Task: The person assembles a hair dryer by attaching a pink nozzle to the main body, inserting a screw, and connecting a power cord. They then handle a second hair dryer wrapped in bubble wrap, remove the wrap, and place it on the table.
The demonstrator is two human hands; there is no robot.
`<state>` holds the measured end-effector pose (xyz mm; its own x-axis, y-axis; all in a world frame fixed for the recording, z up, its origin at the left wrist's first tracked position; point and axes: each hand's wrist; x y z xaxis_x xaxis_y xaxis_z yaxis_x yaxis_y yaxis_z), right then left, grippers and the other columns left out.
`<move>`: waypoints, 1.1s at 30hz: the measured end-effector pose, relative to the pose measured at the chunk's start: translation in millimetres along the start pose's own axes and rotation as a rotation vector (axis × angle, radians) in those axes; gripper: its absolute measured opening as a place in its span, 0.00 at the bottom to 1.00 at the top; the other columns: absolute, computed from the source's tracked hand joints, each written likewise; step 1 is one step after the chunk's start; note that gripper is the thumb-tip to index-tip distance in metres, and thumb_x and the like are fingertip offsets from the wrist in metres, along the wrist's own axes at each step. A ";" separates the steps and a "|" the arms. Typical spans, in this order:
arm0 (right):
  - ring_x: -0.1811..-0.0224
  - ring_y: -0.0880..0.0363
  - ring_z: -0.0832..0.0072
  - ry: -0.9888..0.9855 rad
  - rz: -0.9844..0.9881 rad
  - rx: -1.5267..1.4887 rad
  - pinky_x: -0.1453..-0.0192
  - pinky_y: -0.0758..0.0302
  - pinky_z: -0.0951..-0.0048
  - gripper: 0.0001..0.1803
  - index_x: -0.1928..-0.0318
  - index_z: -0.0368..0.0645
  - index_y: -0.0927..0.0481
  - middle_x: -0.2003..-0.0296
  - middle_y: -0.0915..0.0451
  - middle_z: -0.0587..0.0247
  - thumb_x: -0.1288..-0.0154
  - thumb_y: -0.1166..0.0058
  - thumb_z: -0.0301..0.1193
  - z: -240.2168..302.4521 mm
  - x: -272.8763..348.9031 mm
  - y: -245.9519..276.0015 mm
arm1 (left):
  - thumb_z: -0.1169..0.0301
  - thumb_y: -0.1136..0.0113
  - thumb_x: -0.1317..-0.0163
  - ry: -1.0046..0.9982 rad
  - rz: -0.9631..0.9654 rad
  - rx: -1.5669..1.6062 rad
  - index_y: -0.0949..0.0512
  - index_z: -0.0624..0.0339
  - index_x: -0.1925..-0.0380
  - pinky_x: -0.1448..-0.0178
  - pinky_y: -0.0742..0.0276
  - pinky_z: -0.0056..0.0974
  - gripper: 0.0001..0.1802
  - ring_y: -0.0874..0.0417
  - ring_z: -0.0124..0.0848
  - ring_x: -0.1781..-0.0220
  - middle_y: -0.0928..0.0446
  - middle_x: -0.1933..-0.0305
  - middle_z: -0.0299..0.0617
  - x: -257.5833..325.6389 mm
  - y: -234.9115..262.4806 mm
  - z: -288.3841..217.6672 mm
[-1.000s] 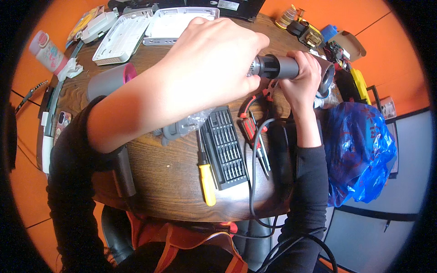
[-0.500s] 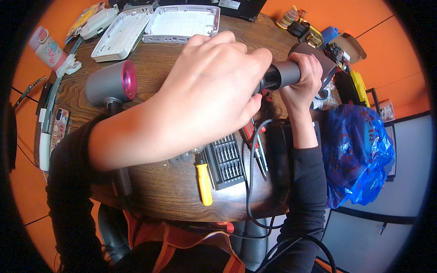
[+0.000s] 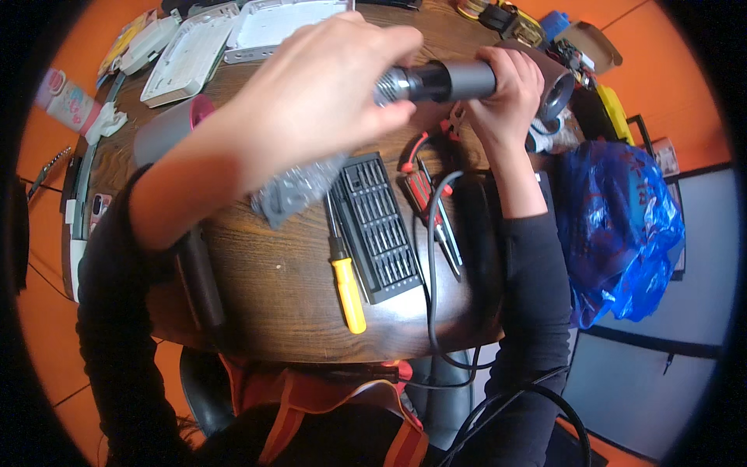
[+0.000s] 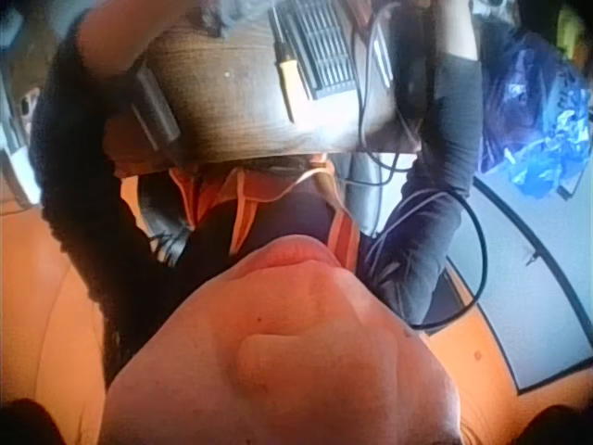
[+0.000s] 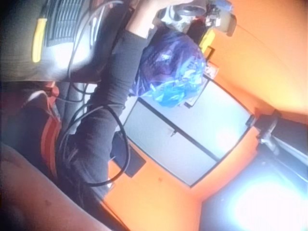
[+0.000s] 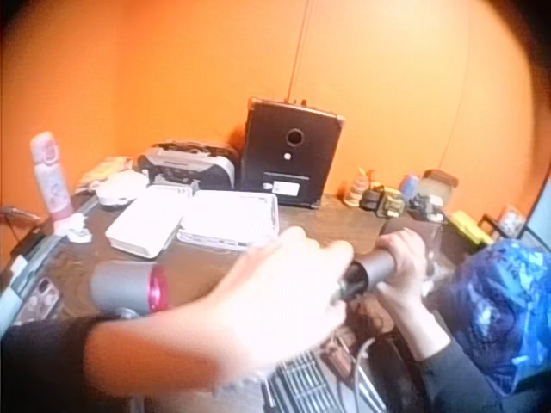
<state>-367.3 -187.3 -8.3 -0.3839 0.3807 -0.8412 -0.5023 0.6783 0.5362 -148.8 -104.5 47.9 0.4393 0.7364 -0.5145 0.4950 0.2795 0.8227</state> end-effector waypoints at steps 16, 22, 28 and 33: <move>0.66 0.28 0.62 0.001 0.008 0.087 0.59 0.35 0.63 0.17 0.72 0.50 0.25 0.75 0.28 0.65 0.69 0.40 0.26 -2.1 3.9 -6.5 | 0.62 0.35 0.51 0.060 0.068 0.120 0.25 0.61 0.62 0.56 0.25 0.40 0.19 0.20 0.42 0.62 0.22 0.66 0.48 -1.3 -6.4 23.4; 0.61 0.29 0.64 -0.089 0.069 0.106 0.51 0.37 0.61 0.18 0.68 0.50 0.27 0.71 0.30 0.65 0.67 0.40 0.27 15.1 2.9 -2.4 | 0.59 0.30 0.57 0.005 -0.084 0.171 0.39 0.62 0.40 0.37 0.36 0.45 0.45 0.31 0.49 0.40 0.33 0.43 0.56 32.8 24.6 20.0; 0.61 0.29 0.64 -0.107 0.085 0.073 0.53 0.38 0.61 0.18 0.68 0.51 0.28 0.71 0.30 0.65 0.66 0.39 0.29 26.8 0.8 -0.5 | 0.65 0.34 0.52 0.188 0.088 0.195 0.46 0.64 0.36 0.35 0.40 0.44 0.45 0.35 0.48 0.36 0.37 0.39 0.57 44.6 24.8 18.3; 0.60 0.27 0.64 0.078 0.042 0.072 0.50 0.38 0.62 0.16 0.68 0.49 0.25 0.71 0.27 0.65 0.65 0.40 0.28 36.0 -5.6 5.3 | 0.67 0.38 0.47 0.303 0.338 0.202 0.51 0.69 0.36 0.40 0.33 0.47 0.43 0.29 0.52 0.46 0.35 0.46 0.65 42.1 8.8 -2.9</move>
<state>-340.0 -163.2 -3.2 -0.4637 0.3618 -0.8088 -0.4284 0.7074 0.5621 -128.1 -69.3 34.1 0.3773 0.9196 -0.1092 0.5112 -0.1085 0.8526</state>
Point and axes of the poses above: each hand's wrist, its own x-axis away from the middle knuckle, its own y-axis out of the back of the hand, z = x × y
